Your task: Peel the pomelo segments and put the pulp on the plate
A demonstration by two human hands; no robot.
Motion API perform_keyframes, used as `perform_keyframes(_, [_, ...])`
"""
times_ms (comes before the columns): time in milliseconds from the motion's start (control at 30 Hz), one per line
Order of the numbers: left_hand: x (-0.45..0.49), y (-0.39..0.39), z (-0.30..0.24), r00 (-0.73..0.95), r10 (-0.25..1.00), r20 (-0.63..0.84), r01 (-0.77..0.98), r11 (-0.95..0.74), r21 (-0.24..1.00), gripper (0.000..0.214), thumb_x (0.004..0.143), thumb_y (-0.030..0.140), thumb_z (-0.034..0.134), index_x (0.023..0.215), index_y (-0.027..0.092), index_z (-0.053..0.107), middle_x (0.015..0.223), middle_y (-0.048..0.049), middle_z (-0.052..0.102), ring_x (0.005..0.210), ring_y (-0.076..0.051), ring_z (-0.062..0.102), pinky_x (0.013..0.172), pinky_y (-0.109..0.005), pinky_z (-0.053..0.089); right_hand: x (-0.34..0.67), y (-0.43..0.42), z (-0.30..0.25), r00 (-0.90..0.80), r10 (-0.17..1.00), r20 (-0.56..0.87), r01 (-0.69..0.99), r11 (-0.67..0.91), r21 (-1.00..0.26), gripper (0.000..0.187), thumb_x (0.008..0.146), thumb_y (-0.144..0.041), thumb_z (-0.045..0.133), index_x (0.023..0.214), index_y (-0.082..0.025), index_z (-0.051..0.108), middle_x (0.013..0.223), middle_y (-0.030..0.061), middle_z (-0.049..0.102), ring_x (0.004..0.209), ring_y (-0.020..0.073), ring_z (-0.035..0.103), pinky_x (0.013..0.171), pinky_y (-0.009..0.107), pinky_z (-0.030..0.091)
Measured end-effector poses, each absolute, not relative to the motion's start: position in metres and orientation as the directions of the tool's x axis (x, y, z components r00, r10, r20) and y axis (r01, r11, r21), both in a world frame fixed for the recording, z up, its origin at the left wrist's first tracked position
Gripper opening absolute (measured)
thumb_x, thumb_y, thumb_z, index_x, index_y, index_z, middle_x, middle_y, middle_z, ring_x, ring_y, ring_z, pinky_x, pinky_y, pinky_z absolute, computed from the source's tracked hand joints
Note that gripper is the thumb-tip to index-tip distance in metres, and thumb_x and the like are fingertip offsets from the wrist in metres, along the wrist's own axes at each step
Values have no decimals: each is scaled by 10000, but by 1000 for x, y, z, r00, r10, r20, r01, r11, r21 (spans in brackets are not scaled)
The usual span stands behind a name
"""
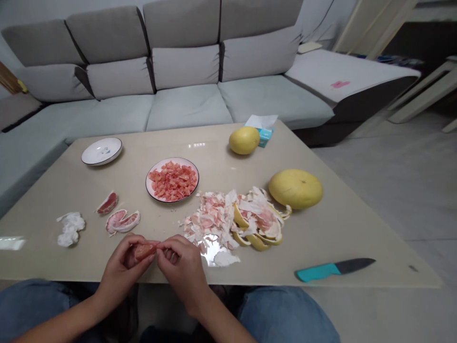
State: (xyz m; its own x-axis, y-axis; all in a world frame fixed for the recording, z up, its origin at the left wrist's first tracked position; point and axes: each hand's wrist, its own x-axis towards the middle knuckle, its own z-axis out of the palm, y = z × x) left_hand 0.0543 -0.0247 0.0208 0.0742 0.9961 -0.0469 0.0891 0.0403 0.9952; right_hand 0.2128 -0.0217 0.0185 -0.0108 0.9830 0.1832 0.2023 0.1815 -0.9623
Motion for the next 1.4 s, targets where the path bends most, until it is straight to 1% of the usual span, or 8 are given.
perform_keyframes(267, [52,-25,18,118,993,1,140,-17,990,194,800,180,684,950,261,593,962,-8,571,955,-182,627,828,-279,513,212,-24,14,-36,977,212,202,215,-956,158,776,-120,609,840,-169,745,749,46,664,571,121,564,524,225,454])
perform_keyframes(667, [50,-27,15,185,976,118,307,-171,936,215,827,168,649,1007,284,624,959,-11,578,897,-158,620,781,-258,518,212,-24,17,-31,980,198,219,199,-955,162,736,-75,587,745,-170,718,702,25,628,552,113,522,504,213,404])
perform_keyframes(800, [53,-26,17,144,987,68,231,-101,968,168,800,181,675,947,258,645,933,-10,590,887,-161,621,784,-255,517,209,-25,16,4,987,163,204,159,-966,156,713,-61,571,702,-159,693,677,20,614,536,105,513,484,200,390])
perform_keyframes(933, [56,-22,24,137,985,-104,102,91,991,152,762,208,714,894,216,640,883,-9,642,832,-153,638,751,-235,515,207,-24,13,13,992,126,225,120,-967,151,681,-51,560,670,-152,673,645,11,599,511,100,501,469,194,381])
perform_keyframes(1033, [56,-17,30,166,956,-243,9,245,970,204,717,225,758,868,192,625,813,-2,682,775,-140,650,721,-216,508,207,-24,11,2,984,180,287,172,-942,165,655,-37,550,669,-150,669,622,4,580,518,105,498,490,205,381])
perform_keyframes(1167, [53,-13,34,200,927,-318,-63,336,940,267,667,214,805,854,178,618,807,4,695,783,-126,647,743,-203,494,207,-26,12,-12,970,241,338,231,-912,164,634,-31,543,647,-150,655,601,0,560,539,114,499,518,220,381])
perform_keyframes(1267, [49,-14,35,236,905,-354,-72,380,922,270,684,207,800,883,179,619,823,5,689,790,-117,633,744,-195,483,206,-27,15,-4,988,153,274,149,-950,148,630,-56,545,639,-151,658,605,-1,565,510,102,487,484,210,370])
perform_keyframes(1400, [48,-17,34,248,904,-348,-76,377,923,240,694,199,796,863,179,627,842,3,679,797,-115,624,747,-190,477,206,-25,17,3,996,-89,87,-89,-992,110,603,-108,566,624,-156,663,552,-24,550,470,85,452,439,194,341])
